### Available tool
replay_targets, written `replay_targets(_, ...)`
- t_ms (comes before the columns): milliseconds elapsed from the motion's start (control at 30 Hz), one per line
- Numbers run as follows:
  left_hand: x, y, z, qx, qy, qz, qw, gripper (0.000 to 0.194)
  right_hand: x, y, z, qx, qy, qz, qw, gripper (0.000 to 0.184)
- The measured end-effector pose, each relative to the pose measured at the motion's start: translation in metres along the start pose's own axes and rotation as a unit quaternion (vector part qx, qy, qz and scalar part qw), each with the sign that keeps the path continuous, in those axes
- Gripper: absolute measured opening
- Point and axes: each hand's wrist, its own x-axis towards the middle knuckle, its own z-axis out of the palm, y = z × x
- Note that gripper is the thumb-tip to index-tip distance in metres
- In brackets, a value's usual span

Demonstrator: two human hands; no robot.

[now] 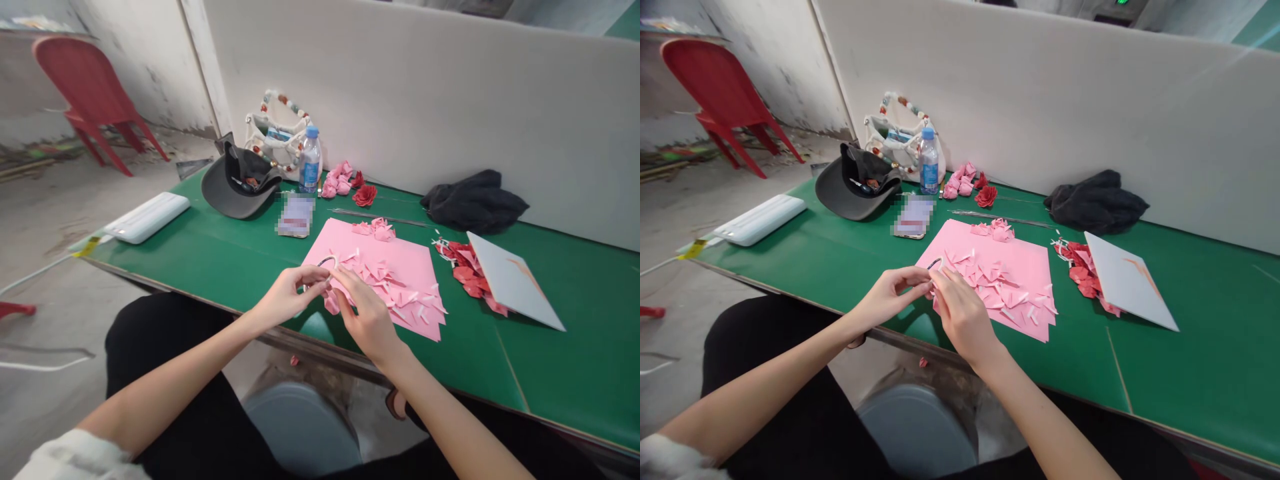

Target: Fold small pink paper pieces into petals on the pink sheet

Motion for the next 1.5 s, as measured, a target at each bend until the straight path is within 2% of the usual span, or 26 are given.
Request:
replay_targets(100, 0.0, -0.001, 0.0, -0.024, -0.004, 0.0, 1.0, 0.027, -0.002, 0.001, 0.001, -0.011, 0.001, -0.026, 1.0, 0.052)
replay_targets(200, 0.0, -0.001, 0.0, -0.021, -0.006, 0.005, 1.0, 0.028, -0.001, -0.001, -0.001, -0.006, 0.012, -0.025, 1.0, 0.048)
replay_targets(467, -0.004, 0.002, 0.004, 0.132, -0.014, 0.055, 0.99, 0.019, 0.005, -0.002, -0.005, 0.015, 0.05, 0.072, 0.996, 0.027)
replay_targets(600, -0.005, 0.001, 0.006, 0.158, -0.009, 0.07, 0.985, 0.019, 0.005, 0.0, -0.005, 0.014, 0.046, 0.106, 0.993, 0.021)
replay_targets(900, -0.003, 0.003, 0.001, 0.189, 0.003, 0.1, 0.977, 0.018, 0.004, -0.006, 0.0, 0.009, 0.047, 0.079, 0.996, 0.015)
replay_targets(1000, -0.003, 0.001, -0.001, 0.221, 0.023, 0.118, 0.968, 0.018, 0.003, -0.008, 0.001, 0.007, 0.045, 0.051, 0.998, 0.017)
replay_targets(1100, 0.003, -0.002, -0.013, 0.246, 0.075, 0.126, 0.958, 0.018, 0.0, -0.01, 0.0, 0.015, 0.048, 0.012, 0.999, 0.022)
replay_targets(1167, 0.009, -0.004, -0.026, 0.263, 0.166, 0.103, 0.945, 0.018, -0.002, -0.009, -0.003, 0.037, 0.045, -0.019, 0.998, 0.028)
replay_targets(1200, 0.012, -0.005, -0.032, 0.265, 0.188, 0.088, 0.942, 0.018, -0.002, -0.008, -0.004, 0.051, 0.035, -0.028, 0.998, 0.031)
replay_targets(1300, 0.017, -0.007, -0.042, 0.271, 0.147, 0.073, 0.948, 0.021, 0.001, 0.002, -0.006, 0.093, -0.039, -0.015, 0.995, 0.049)
replay_targets(1400, 0.017, -0.011, -0.039, 0.291, 0.073, 0.079, 0.951, 0.023, 0.004, 0.016, -0.001, 0.121, -0.127, 0.001, 0.984, 0.063)
replay_targets(1500, 0.014, -0.014, -0.034, 0.298, -0.004, 0.076, 0.952, 0.023, 0.002, 0.026, 0.007, 0.124, -0.171, -0.016, 0.977, 0.067)
